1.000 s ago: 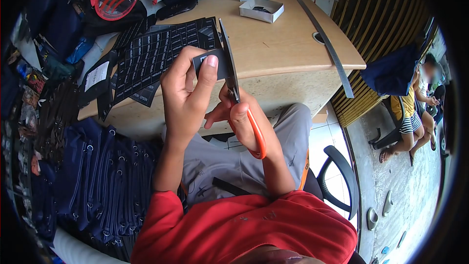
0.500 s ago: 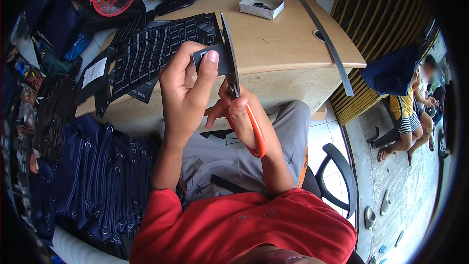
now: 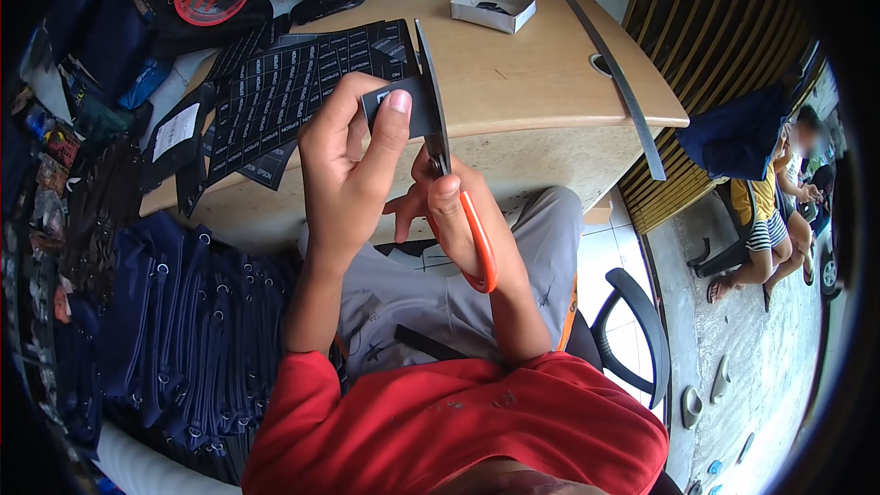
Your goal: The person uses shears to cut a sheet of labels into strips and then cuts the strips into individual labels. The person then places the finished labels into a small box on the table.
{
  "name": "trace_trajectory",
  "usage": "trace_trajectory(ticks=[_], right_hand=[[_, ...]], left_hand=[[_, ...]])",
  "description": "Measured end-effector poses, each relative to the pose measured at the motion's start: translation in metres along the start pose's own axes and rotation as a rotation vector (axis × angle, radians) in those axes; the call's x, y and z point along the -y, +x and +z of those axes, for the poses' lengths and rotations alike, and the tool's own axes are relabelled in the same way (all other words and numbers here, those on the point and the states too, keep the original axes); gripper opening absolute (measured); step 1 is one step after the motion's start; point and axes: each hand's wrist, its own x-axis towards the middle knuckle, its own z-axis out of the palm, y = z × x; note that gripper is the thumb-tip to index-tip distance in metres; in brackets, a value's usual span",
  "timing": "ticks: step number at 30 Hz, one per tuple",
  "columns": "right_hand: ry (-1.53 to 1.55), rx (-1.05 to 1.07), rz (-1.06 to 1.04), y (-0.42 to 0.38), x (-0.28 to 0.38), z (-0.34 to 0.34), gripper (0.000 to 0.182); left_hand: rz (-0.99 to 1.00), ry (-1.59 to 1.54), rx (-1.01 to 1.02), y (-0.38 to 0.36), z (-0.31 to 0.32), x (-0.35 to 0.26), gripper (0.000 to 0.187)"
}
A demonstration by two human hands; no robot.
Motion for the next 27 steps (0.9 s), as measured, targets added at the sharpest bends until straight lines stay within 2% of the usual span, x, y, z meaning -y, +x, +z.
trace_trajectory(ticks=[5, 9, 15, 19, 21, 23, 25, 26, 27], right_hand=[[0.037, -0.014, 0.008, 0.000, 0.002, 0.002, 0.071], [-0.054, 0.038, 0.077, 0.002, 0.010, 0.002, 0.075], [-0.009, -0.022, 0.131, 0.004, 0.011, 0.005, 0.073], [0.037, -0.270, -0.210, 0.007, -0.004, 0.002, 0.076], [0.195, -0.403, -0.415, 0.014, -0.003, 0.002, 0.074], [0.085, -0.487, -0.489, 0.015, -0.010, -0.005, 0.067], [0.209, -0.365, -0.384, 0.006, -0.008, -0.020, 0.048], [0.307, -0.470, -0.337, 0.002, -0.006, -0.018, 0.031], [0.303, -0.514, -0.421, 0.005, -0.003, -0.017, 0.026]], left_hand=[[-0.048, 0.083, 0.048, -0.001, -0.005, -0.001, 0.015], [-0.003, -0.012, -0.008, 0.000, 0.001, 0.000, 0.016], [-0.041, -0.017, 0.022, -0.002, -0.005, -0.002, 0.014], [-0.060, -0.061, 0.045, -0.004, -0.008, -0.001, 0.014], [-0.105, -0.123, 0.051, -0.005, -0.008, 0.000, 0.013], [-0.155, -0.188, 0.060, -0.006, -0.007, 0.002, 0.013], [-0.188, -0.222, 0.059, -0.007, -0.005, 0.004, 0.010], [-0.189, -0.224, 0.064, -0.007, -0.004, 0.005, 0.010], [-0.205, -0.258, 0.078, -0.008, -0.004, 0.006, 0.011]])
